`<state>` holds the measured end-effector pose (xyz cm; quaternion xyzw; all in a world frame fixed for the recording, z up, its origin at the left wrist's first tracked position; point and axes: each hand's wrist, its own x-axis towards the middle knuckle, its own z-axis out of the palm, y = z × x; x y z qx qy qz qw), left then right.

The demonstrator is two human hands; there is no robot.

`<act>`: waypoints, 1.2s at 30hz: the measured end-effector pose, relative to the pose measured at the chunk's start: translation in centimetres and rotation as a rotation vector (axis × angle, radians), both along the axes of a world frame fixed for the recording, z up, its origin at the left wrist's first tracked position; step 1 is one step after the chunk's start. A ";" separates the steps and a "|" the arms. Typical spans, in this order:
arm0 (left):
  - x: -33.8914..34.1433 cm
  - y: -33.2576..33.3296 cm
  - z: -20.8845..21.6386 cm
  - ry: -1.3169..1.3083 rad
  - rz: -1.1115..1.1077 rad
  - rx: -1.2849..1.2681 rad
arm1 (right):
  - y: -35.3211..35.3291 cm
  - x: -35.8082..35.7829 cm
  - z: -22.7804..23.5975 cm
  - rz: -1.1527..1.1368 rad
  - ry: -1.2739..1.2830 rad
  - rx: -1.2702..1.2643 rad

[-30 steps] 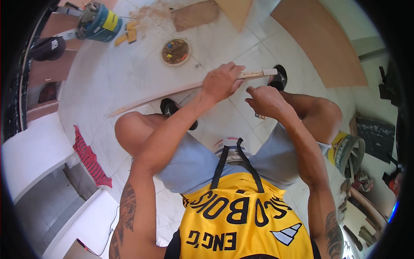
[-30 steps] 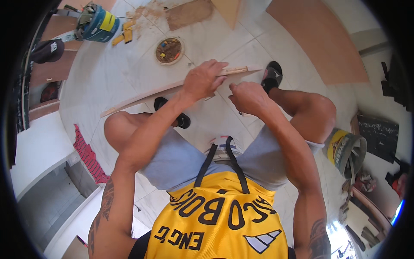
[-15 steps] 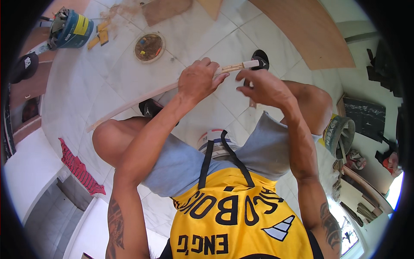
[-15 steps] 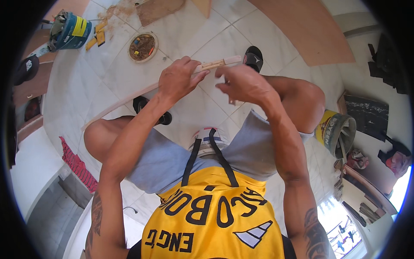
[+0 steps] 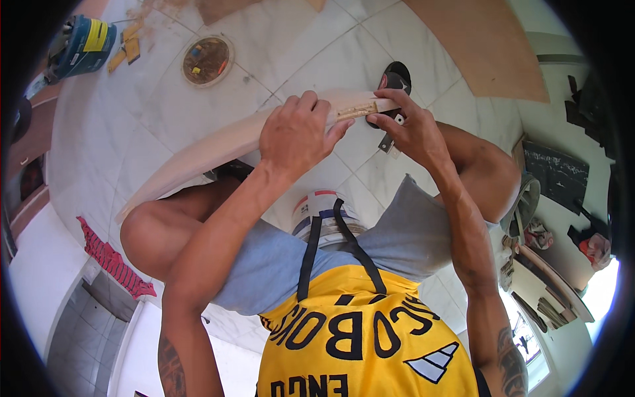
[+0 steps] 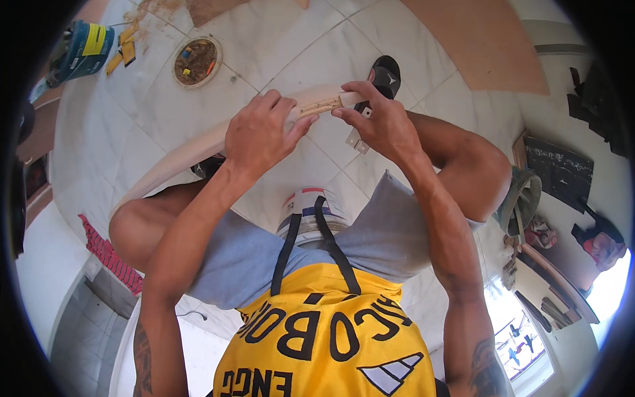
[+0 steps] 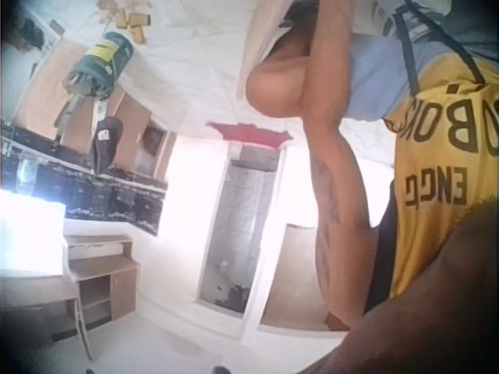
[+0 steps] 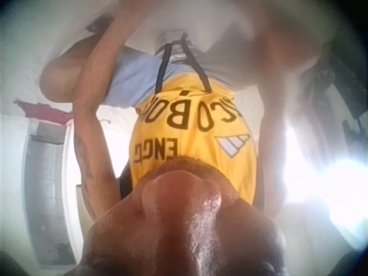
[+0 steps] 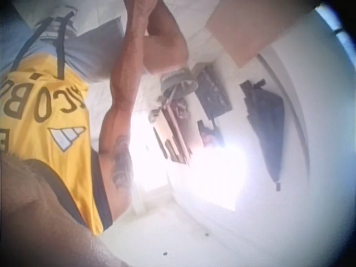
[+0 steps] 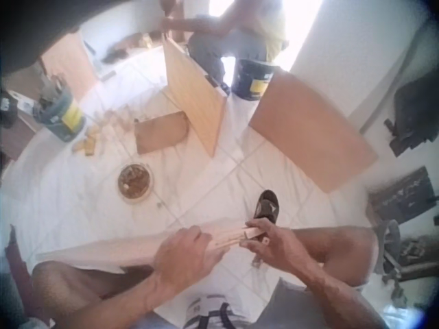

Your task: The person attaches a metal hinge to a wooden panel using a screwdriver and small screws. The person holds the panel while positioning the hinge and then drives screws into the wood.

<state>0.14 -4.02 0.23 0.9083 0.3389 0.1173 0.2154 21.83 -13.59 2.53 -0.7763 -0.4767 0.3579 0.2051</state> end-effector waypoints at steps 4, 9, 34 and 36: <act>0.1 -0.2 0.0 -0.024 0.009 0.080 | -0.1 -0.5 -0.1 -0.023 0.019 0.030; 0.4 -0.4 -0.1 -0.015 0.007 0.097 | -0.4 -0.4 -0.6 -0.041 0.014 0.067; 0.6 0.0 -0.2 -0.003 0.002 0.135 | -0.1 0.0 -1.0 -0.030 -0.004 0.067; 0.6 0.3 -0.1 -0.008 0.010 0.123 | 0.1 -0.1 -1.0 -0.036 0.059 0.088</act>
